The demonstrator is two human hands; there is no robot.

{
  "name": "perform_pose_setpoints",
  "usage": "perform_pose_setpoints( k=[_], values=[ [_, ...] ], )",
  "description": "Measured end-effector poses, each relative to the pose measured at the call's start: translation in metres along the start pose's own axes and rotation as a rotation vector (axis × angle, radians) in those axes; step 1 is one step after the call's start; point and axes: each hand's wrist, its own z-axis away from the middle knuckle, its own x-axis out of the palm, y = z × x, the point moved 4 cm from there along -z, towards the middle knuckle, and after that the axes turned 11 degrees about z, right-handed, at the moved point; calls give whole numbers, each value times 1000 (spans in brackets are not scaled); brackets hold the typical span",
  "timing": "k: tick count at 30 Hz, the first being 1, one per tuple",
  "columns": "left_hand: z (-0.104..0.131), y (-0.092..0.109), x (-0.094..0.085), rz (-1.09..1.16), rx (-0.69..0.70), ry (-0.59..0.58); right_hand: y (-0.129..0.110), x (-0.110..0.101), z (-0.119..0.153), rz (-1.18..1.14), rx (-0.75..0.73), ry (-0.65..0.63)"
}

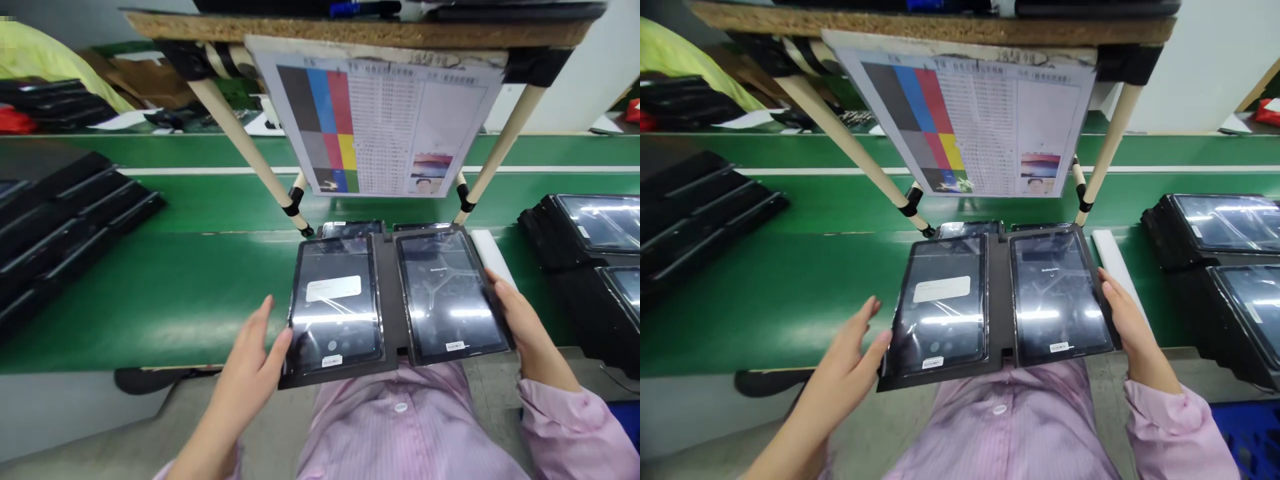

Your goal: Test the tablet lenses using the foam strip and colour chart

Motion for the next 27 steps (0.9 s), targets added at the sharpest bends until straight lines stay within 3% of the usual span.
perform_pose_setpoints(
  k=[3,5,8,13,17,20,24,27],
  values=[
    [22,-26,11,328,-229,19,-4,15,-4,-251,181,-145],
    [33,-27,19,413,-269,76,-12,21,-2,-354,248,-243],
    [40,-15,23,440,-278,76,-16,15,11,-372,297,-279],
    [51,13,16,440,-215,-55,-3,-15,69,-416,326,-212],
    [45,34,26,444,-155,-106,9,-40,134,-517,410,-95],
    [14,61,52,386,57,-266,14,-63,177,-583,461,69],
    [-20,125,104,138,626,-622,12,-99,221,-657,480,349],
    [-28,172,145,-39,935,-766,9,-122,246,-687,485,558]
  ],
)
